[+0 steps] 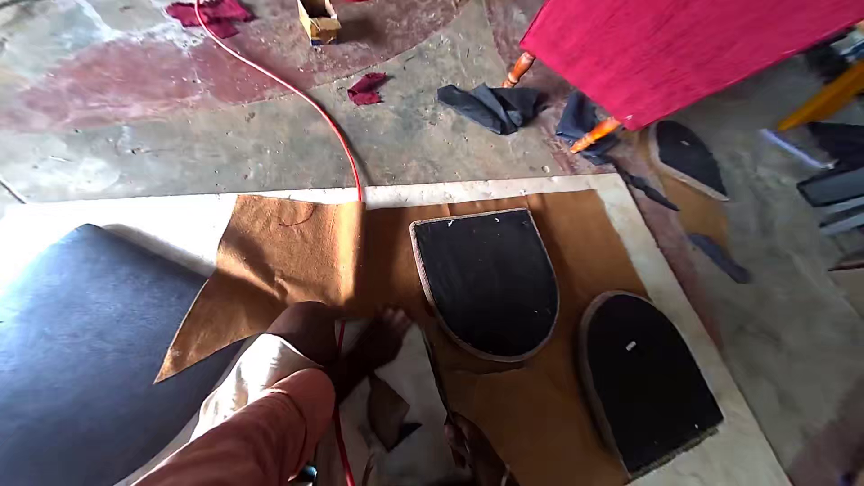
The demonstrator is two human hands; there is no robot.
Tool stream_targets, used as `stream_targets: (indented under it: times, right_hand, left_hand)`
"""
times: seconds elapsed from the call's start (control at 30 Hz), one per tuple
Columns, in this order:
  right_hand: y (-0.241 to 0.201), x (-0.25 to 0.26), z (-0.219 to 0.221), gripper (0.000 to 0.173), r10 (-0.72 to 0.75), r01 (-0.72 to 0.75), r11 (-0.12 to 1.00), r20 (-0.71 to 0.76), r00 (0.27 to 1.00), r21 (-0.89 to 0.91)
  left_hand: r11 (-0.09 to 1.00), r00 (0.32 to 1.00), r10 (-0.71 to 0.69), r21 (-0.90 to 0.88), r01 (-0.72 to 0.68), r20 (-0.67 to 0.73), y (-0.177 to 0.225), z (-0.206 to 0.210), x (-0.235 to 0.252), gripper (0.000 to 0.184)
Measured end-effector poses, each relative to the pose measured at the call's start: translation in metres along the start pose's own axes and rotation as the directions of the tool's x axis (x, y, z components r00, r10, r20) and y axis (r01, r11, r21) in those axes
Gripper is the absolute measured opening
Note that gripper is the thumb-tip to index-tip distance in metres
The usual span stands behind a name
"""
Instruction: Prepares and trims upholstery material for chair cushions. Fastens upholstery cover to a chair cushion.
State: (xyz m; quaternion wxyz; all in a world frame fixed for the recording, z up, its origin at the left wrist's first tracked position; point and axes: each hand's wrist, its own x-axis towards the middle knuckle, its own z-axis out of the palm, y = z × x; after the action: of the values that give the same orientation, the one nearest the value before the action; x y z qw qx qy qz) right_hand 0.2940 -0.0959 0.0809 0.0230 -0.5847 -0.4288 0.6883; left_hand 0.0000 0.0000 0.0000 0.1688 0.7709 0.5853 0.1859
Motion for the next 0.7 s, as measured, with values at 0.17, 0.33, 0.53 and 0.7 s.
stream_targets:
  times: [0.17,0.33,0.53,0.7]
  right_hand:
    - [-0.008,0.045,0.017,0.038,0.064,-0.064,0.998,0.055,0.996,0.001]
    - [-0.037,0.090,0.029,0.040,0.100,-0.103,0.993,0.046,0.994,0.065]
    - [-0.028,0.075,0.032,0.032,0.126,-0.126,0.987,0.007,0.992,0.101]
    - [-0.033,0.085,0.042,0.041,-0.040,0.036,0.970,0.012,0.999,0.242]
  left_hand:
    - [0.960,0.883,-0.279,0.115,0.254,0.377,-0.024,-0.057,0.026,0.038]
    - [0.947,0.867,-0.321,0.128,0.294,0.381,-0.032,-0.058,0.021,0.048]
    - [0.892,0.759,-0.422,0.075,0.446,0.496,-0.039,-0.086,0.038,0.040]
    - [0.966,0.799,-0.256,0.177,0.188,0.545,-0.029,-0.113,0.043,0.037]
